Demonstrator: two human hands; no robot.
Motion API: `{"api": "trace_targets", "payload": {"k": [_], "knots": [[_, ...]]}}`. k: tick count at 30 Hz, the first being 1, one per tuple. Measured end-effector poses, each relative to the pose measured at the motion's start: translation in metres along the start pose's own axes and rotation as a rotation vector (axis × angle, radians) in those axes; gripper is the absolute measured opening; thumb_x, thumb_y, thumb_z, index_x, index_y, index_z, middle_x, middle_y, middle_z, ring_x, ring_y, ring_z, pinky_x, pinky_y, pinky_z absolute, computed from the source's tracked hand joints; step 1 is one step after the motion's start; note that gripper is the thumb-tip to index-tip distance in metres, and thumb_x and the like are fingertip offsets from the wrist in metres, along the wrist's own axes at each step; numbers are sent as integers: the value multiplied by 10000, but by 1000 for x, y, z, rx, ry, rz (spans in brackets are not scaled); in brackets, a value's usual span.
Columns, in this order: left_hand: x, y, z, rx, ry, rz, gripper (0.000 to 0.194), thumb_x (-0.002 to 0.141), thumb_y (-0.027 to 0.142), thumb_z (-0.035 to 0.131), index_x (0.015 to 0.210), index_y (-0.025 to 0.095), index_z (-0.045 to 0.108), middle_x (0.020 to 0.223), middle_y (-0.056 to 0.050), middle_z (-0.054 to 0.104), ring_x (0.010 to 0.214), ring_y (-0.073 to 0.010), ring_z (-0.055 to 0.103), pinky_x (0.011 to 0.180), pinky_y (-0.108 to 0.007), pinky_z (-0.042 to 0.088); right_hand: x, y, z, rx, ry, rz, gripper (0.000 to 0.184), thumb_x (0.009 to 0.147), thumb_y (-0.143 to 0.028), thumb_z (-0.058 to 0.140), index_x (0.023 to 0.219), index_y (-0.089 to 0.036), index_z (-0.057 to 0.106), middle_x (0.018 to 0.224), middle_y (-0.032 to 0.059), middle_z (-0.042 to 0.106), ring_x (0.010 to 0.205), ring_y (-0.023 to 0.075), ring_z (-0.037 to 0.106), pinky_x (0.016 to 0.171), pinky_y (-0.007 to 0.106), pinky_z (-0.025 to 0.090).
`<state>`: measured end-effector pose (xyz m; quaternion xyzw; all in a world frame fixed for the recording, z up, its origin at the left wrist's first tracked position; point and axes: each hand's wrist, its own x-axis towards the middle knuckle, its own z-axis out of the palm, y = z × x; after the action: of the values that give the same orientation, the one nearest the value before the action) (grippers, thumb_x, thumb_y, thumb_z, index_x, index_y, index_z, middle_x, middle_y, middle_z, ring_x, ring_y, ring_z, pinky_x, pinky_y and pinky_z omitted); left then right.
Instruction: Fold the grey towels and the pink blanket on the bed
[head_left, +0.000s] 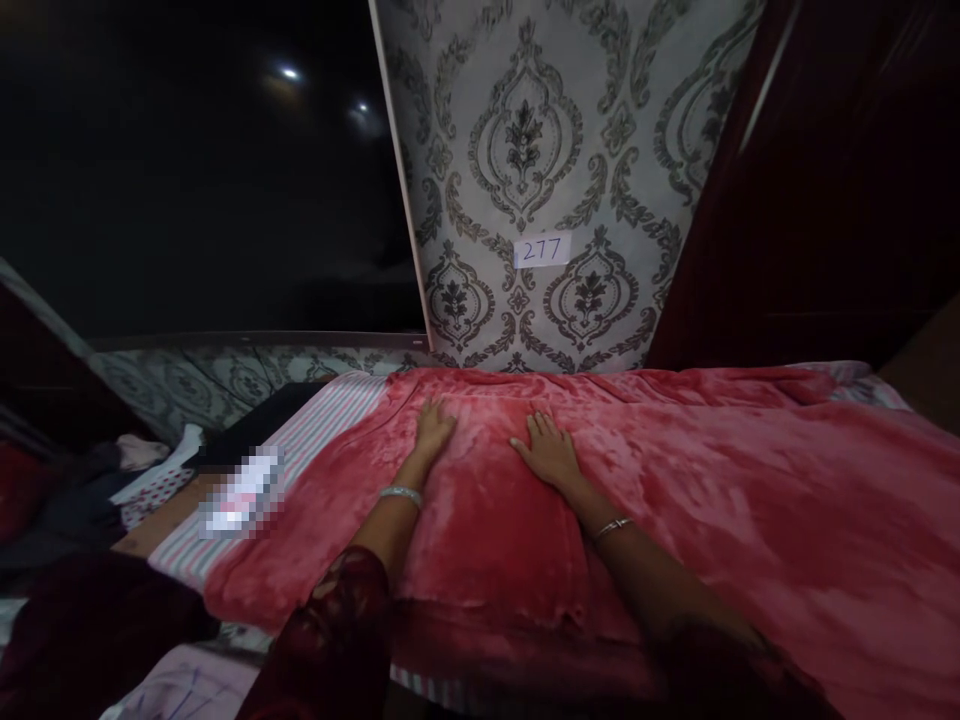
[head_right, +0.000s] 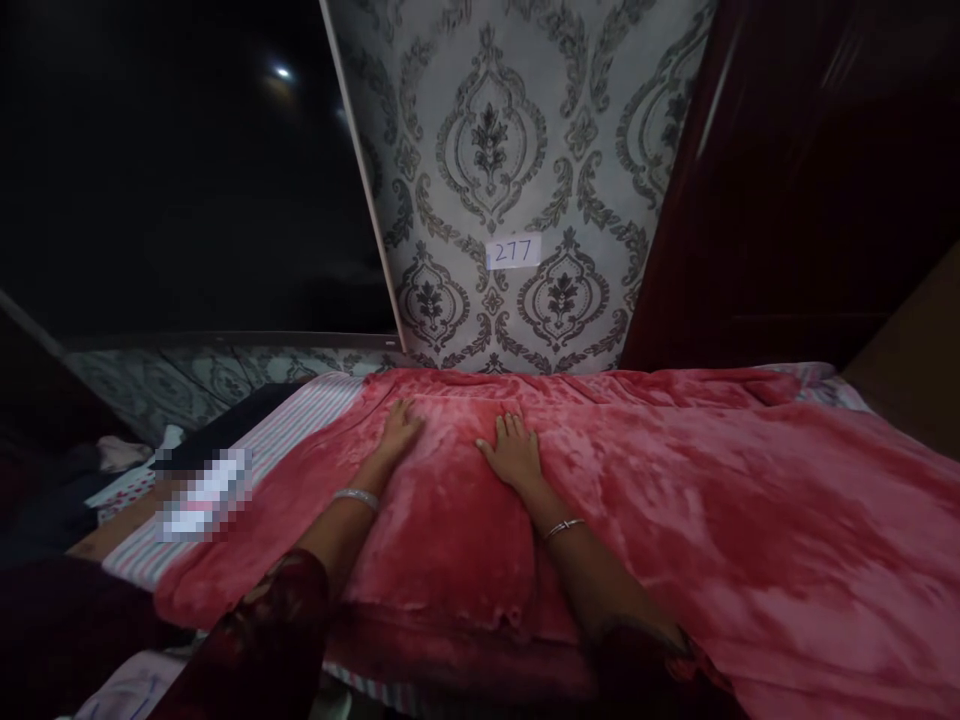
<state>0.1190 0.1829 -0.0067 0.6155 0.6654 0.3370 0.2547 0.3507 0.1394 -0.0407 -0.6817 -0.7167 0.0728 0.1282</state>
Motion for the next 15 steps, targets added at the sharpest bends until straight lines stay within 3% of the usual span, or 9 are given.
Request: {"api": "trace_targets", "payload": {"k": [4,8,11,15], "knots": [[-33,-16,-33,-255,-5,-143,675,861,377,661,1446,99,471,1261,-192,675,1120,-301,673,934,-417,555,11,6,-11,25,-36,-12,632,996,-479,433,1512,-114,447,1612,171,351,1499,291,299,1177,517,286],[-84,-36,-49,-536,-103,-201,750,679,439,838,1296,88,597,1054,-163,745,913,-275,729,786,-359,589,39,8,-35,51,-25,-46,436,974,-328,463,1328,-150,644,1367,176,631,1294,296,565,1088,431,408],[-127,-43,-52,-859,-265,-190,779,533,470,922,1170,92,681,1041,-170,757,949,-313,731,846,-383,585,62,0,-46,67,-1,-139,482,931,-278,536,1396,-168,593,1422,149,597,1333,281,535,1103,366,397],[-175,-41,-57,-855,-283,-239,643,613,522,881,1084,111,729,998,-150,778,942,-334,742,878,-430,586,85,-12,-40,78,-50,-248,670,838,-241,668,1485,-185,505,1514,119,514,1383,263,489,1128,318,376]]}}
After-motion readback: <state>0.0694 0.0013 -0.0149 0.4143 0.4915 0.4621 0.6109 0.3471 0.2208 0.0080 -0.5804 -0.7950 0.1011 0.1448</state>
